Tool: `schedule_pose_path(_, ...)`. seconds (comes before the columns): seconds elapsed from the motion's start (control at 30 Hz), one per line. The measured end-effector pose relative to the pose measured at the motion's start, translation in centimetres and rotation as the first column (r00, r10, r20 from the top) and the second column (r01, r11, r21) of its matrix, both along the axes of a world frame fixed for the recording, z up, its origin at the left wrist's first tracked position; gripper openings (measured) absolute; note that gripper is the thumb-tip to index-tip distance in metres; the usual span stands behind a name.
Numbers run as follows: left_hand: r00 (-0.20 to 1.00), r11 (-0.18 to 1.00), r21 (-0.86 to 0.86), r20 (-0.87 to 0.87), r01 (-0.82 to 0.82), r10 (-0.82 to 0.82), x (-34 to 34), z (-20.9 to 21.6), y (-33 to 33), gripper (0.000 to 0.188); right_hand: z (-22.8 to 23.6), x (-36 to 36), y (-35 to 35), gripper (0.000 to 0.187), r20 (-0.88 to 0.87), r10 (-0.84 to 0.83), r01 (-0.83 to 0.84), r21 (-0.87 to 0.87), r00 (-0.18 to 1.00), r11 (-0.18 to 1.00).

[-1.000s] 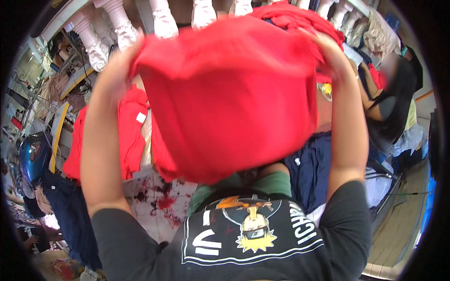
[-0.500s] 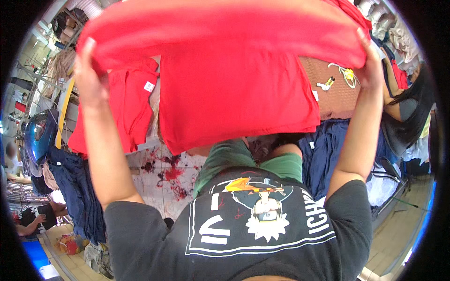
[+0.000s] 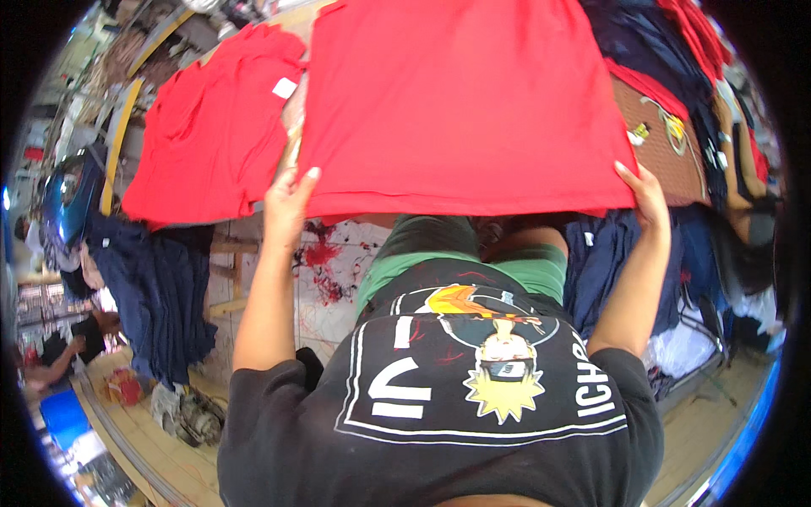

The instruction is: The person trims loose threads from several navy blue and red shirts using a small thread-cutting tool and then folds the shirts.

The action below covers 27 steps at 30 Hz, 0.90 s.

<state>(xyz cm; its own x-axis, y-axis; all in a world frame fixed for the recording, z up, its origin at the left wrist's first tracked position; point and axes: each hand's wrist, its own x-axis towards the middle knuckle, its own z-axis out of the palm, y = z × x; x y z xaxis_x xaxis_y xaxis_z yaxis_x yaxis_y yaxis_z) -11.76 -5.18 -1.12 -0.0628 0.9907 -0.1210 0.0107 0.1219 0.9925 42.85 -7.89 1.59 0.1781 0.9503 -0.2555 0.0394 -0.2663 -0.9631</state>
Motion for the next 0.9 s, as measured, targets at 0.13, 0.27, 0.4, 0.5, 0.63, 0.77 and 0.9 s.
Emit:
schedule_pose_path(0.13, 0.834, 0.997, 0.063, -0.552, 0.048, -0.005, -0.4, 1.0, -0.4, 0.033, 0.1, 3.4, -0.2, 0.03, 0.573, 0.052, 0.08, -0.203, 0.818, 0.976)
schedule_pose_path(0.27, 0.346, 0.851, 0.525, -0.803, 0.026, 0.485, -1.5, 5.0, 2.0, 0.044, -1.1, 6.2, 1.5, 0.025, 0.549, -0.152, 0.061, 0.182, 0.822, 0.981)
schedule_pose_path(0.4, 0.01, 0.891, 0.409, -0.908, -0.196, 0.419, -6.7, 3.4, 3.6, 0.06, 2.7, 0.8, 3.5, 0.025, 0.638, -0.152, -0.022, 0.256, 0.755, 0.967)
schedule_pose_path(0.5, 0.267, 0.934, 0.221, -0.916, -0.282, 0.298, -9.9, 4.3, 3.6, 0.054, 4.5, -2.4, 3.3, 0.026, 0.688, -0.203, -0.055, 0.333, 0.697, 0.941)
schedule_pose_path(0.63, 0.275, 0.964, -0.127, -0.96, -0.236, -0.059, -16.0, 3.5, 3.2, 0.044, 5.7, -7.3, 4.9, 0.023, 0.724, -0.102, -0.233, 0.347, 0.682, 0.908)
schedule_pose_path(0.77, 0.747, 0.947, 0.174, -0.583, -0.269, 0.319, -12.3, 13.0, 2.4, 0.033, 7.5, -17.5, 6.8, 0.024, 0.751, 0.104, -0.564, 0.388, 0.652, 0.729)
schedule_pose_path(0.9, 0.954, 0.731, 0.615, 0.157, -0.297, 0.255, -6.3, 23.9, -0.1, 0.031, 9.1, -29.3, 8.5, 0.059, 0.708, 0.2, -0.696, 0.53, 0.678, 0.483)
